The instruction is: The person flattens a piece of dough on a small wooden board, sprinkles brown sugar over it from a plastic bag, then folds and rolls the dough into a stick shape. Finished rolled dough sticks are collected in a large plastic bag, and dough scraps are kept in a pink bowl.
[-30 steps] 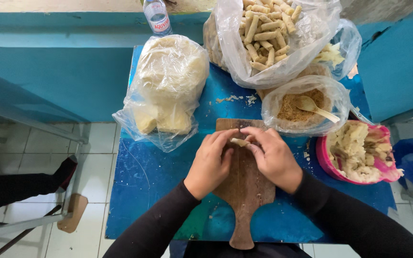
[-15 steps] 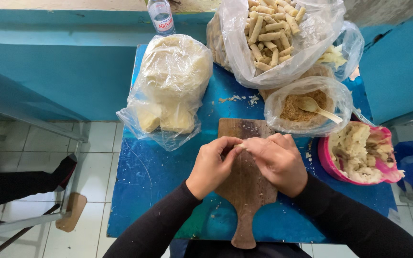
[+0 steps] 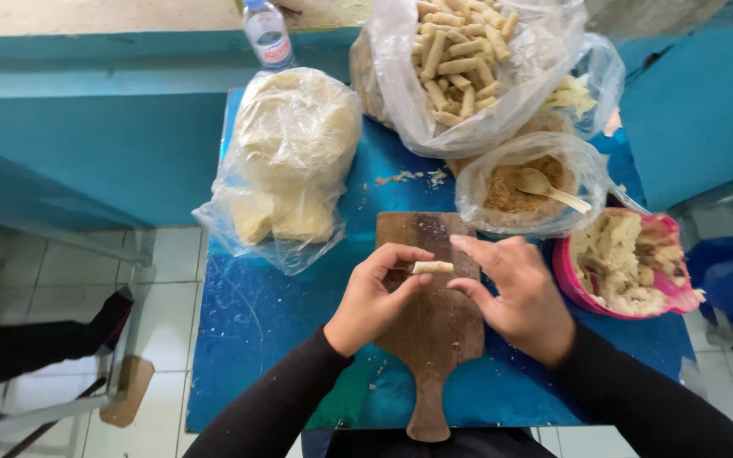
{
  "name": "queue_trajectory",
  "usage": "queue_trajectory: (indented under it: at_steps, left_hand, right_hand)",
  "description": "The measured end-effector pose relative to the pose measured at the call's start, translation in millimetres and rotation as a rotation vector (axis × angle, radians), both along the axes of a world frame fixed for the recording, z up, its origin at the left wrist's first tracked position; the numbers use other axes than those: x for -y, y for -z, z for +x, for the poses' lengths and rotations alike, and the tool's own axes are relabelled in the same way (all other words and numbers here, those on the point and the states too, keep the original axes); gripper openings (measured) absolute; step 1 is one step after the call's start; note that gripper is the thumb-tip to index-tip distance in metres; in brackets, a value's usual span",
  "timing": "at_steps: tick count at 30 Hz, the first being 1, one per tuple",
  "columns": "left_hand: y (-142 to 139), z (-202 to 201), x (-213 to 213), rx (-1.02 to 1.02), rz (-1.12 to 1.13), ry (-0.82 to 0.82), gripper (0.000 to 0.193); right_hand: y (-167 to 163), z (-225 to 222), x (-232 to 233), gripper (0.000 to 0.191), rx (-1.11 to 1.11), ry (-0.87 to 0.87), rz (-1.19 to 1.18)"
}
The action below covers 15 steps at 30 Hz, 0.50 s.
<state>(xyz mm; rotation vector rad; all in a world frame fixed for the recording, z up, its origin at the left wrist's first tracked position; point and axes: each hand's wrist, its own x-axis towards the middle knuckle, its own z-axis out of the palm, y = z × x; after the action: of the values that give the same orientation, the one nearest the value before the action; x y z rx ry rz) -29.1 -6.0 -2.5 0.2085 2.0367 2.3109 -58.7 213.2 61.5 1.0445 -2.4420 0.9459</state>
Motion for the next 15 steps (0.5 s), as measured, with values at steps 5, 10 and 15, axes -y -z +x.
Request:
queue_trajectory:
  at_steps: [5,10,15]
  left_hand:
    - [5,1,-1,0.087,0.188,0.117,0.026]
    - [7,7,-10,0.143,0.349,0.236,0.021]
    - [4,10,-29,0.270,0.343,0.267,0.024]
  right_hand:
    - [-25,8,-65,0.046,-0.077,0.283,0.240]
    - [-28,26,-122,0.038,-0.045,0.519,0.450]
    - [-9,38,-134,0.025,0.075,0.570,0.556]
